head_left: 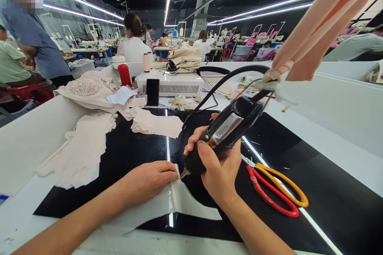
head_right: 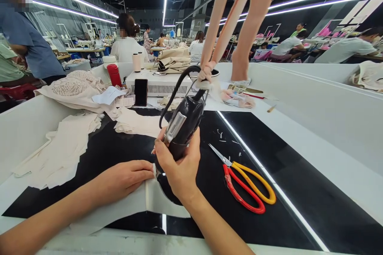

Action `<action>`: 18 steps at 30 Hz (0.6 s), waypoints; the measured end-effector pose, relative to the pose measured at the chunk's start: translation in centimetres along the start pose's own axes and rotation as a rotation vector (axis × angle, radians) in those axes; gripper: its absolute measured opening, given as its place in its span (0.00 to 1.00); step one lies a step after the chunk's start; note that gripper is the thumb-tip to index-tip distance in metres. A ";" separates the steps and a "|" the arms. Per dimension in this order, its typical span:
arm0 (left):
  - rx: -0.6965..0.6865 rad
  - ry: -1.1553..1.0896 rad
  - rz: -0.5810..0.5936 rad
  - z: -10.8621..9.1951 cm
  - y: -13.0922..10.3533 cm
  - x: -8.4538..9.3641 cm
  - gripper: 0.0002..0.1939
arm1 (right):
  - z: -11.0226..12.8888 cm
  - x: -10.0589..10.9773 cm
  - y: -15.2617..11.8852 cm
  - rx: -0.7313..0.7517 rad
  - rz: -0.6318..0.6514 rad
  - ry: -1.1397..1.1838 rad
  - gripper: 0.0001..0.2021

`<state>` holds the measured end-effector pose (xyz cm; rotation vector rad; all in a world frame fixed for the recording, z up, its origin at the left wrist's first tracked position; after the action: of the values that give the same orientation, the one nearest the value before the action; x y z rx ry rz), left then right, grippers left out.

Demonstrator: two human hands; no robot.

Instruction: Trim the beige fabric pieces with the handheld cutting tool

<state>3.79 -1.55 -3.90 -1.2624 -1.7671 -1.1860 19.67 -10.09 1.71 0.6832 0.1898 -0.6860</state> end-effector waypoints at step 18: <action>-0.127 0.128 -0.069 -1.0 -0.6 -0.5 0.15 | 1.4 1.2 -0.1 0.029 -0.028 0.005 0.16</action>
<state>3.41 -2.68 -4.10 -1.1771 -1.6761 -1.4060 20.45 -11.63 2.30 0.7110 0.1948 -0.7149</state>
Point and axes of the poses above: each hand's wrist, its own y-axis towards the middle knuckle, its own x-axis out of the back of the hand, z = x × y, the point moved 1 cm from there along y, towards the middle knuckle, and after that the axes turned 4 degrees about -z, right-handed, at the moved point
